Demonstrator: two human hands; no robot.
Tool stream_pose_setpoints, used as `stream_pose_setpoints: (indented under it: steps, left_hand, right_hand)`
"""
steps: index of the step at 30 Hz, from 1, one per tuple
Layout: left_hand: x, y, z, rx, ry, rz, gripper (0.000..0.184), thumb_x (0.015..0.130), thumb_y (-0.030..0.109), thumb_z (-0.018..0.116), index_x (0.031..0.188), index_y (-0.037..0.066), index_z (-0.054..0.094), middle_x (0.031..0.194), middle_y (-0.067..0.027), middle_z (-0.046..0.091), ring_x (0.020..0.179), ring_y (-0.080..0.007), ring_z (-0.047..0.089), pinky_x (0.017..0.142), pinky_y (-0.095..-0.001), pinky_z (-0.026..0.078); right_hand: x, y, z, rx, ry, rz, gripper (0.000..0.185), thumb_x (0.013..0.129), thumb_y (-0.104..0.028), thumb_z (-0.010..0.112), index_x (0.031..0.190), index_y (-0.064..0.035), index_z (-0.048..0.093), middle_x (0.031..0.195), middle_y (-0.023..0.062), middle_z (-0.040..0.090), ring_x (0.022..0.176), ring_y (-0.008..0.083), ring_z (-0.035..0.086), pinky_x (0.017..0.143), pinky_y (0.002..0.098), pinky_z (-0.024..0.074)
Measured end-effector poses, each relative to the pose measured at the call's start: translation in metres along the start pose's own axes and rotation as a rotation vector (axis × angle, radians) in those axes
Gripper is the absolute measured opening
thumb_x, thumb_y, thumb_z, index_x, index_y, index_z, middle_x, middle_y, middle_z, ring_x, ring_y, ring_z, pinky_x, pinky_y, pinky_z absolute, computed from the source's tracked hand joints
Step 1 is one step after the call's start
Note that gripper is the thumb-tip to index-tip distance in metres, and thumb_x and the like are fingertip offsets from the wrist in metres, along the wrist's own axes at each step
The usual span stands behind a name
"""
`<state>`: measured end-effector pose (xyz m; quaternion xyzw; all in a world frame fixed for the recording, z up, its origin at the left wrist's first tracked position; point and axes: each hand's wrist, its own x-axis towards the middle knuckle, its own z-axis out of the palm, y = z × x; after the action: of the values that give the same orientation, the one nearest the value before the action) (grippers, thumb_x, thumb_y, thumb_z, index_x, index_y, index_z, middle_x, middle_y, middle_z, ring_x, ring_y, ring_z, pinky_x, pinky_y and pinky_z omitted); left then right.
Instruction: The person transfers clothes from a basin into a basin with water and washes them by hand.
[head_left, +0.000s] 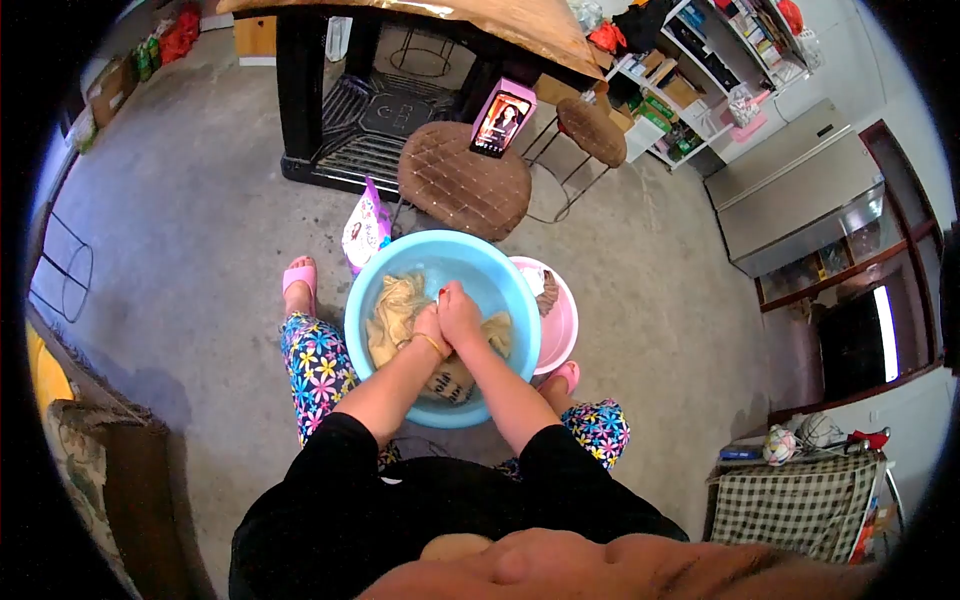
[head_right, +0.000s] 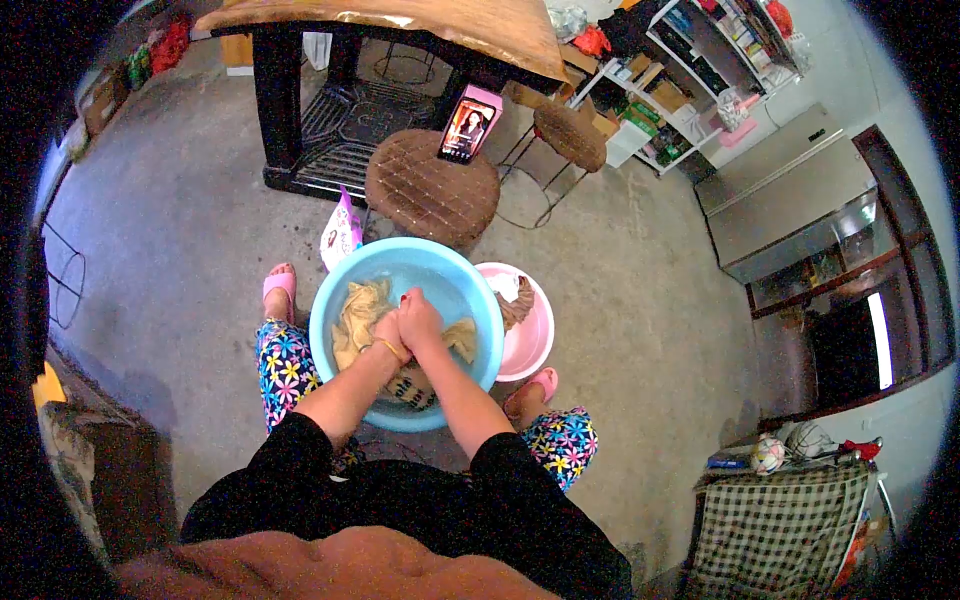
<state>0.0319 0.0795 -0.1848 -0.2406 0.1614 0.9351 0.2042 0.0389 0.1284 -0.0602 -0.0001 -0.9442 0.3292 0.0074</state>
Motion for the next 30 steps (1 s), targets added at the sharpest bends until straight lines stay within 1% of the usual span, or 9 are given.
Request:
stream_pose_setpoints:
  steps: [4, 10, 13, 16, 19, 22, 23, 28, 30]
  left_hand:
    - [-0.051, 0.013, 0.051, -0.021, 0.131, 0.059, 0.028, 0.087, 0.031, 0.041, 0.102, 0.012, 0.056, 0.106, -0.0050, 0.057, 0.094, -0.0221, 0.053, 0.081, -0.0337, 0.042]
    - [-0.053, 0.020, 0.056, -0.024, 0.260, 0.010, 0.028, 0.081, 0.026, 0.048, 0.104, 0.009, 0.051, 0.099, -0.0087, 0.058, 0.088, -0.0261, 0.054, 0.079, -0.0410, 0.042]
    - [-0.061, 0.013, 0.070, 0.247, 0.485, 0.323, 0.036, 0.079, 0.021, 0.052, 0.111, 0.005, 0.049, 0.101, -0.0094, 0.055, 0.089, -0.0234, 0.052, 0.076, -0.0400, 0.042]
    - [-0.041, 0.007, 0.052, 0.283, 0.408, 0.380, 0.038, 0.077, 0.014, 0.054, 0.112, 0.002, 0.046, 0.100, -0.0105, 0.053, 0.087, -0.0225, 0.050, 0.074, -0.0408, 0.042]
    - [-0.034, 0.007, 0.038, 0.319, 0.205, 0.383, 0.034, 0.077, 0.025, 0.052, 0.107, 0.010, 0.045, 0.096, -0.0091, 0.054, 0.086, -0.0259, 0.052, 0.073, -0.0418, 0.043]
    - [-0.037, 0.014, 0.043, 0.077, 0.213, 0.077, 0.030, 0.078, 0.029, 0.051, 0.101, 0.010, 0.050, 0.092, -0.0097, 0.056, 0.085, -0.0251, 0.053, 0.070, -0.0407, 0.043]
    - [-0.044, 0.018, 0.053, 0.069, 0.268, 0.003, 0.028, 0.079, 0.034, 0.050, 0.095, 0.011, 0.053, 0.089, -0.0095, 0.057, 0.083, -0.0254, 0.054, 0.070, -0.0394, 0.044]
    - [-0.013, 0.014, 0.011, 0.007, -0.124, 0.012, 0.026, 0.085, 0.032, 0.043, 0.094, 0.010, 0.054, 0.092, -0.0090, 0.058, 0.085, -0.0240, 0.055, 0.076, -0.0366, 0.044]
    - [-0.004, 0.013, 0.003, 0.022, -0.137, -0.005, 0.027, 0.085, 0.032, 0.043, 0.095, 0.010, 0.054, 0.093, -0.0092, 0.058, 0.085, -0.0241, 0.055, 0.076, -0.0367, 0.044]
  right_hand:
    - [0.014, 0.018, 0.012, -0.028, -0.037, 0.093, 0.024, 0.088, -0.024, 0.039, 0.096, -0.0038, 0.047, 0.083, 0.0245, 0.059, 0.078, 0.0430, 0.056, 0.068, 0.0508, 0.0432]
    - [0.028, 0.046, 0.019, 0.045, -0.050, 0.333, 0.029, 0.087, -0.024, 0.039, 0.103, -0.0016, 0.049, 0.095, 0.0270, 0.057, 0.090, 0.0427, 0.054, 0.079, 0.0481, 0.0421]
    - [0.029, 0.065, 0.028, -0.322, -0.032, -0.012, 0.032, 0.086, -0.026, 0.039, 0.097, 0.0006, 0.052, 0.100, 0.0271, 0.056, 0.092, 0.0447, 0.052, 0.078, 0.0477, 0.0408]
    - [0.024, 0.049, 0.017, -0.109, -0.082, 0.358, 0.033, 0.084, -0.027, 0.043, 0.100, -0.0005, 0.053, 0.108, 0.0243, 0.054, 0.097, 0.0391, 0.052, 0.081, 0.0444, 0.0415]
    - [0.015, 0.039, 0.016, 0.259, -0.021, 0.252, 0.032, 0.079, -0.019, 0.051, 0.103, 0.0011, 0.053, 0.105, 0.0227, 0.055, 0.096, 0.0384, 0.053, 0.082, 0.0418, 0.0427]
    - [-0.005, 0.027, 0.004, 0.498, -0.059, 0.187, 0.029, 0.076, -0.015, 0.054, 0.100, 0.0001, 0.053, 0.098, 0.0200, 0.058, 0.093, 0.0383, 0.054, 0.081, 0.0400, 0.0430]
    - [-0.013, 0.018, -0.002, 0.479, -0.064, 0.159, 0.027, 0.075, -0.015, 0.054, 0.099, -0.0010, 0.053, 0.097, 0.0195, 0.058, 0.092, 0.0380, 0.054, 0.080, 0.0397, 0.0430]
    - [-0.039, -0.014, -0.012, 0.388, 0.002, -0.081, 0.022, 0.075, -0.013, 0.053, 0.095, -0.0051, 0.052, 0.093, 0.0194, 0.059, 0.090, 0.0361, 0.056, 0.079, 0.0391, 0.0431]
    - [-0.040, -0.021, -0.014, 0.356, 0.007, -0.075, 0.020, 0.079, -0.017, 0.050, 0.096, -0.0063, 0.051, 0.091, 0.0205, 0.059, 0.087, 0.0375, 0.056, 0.075, 0.0419, 0.0435]
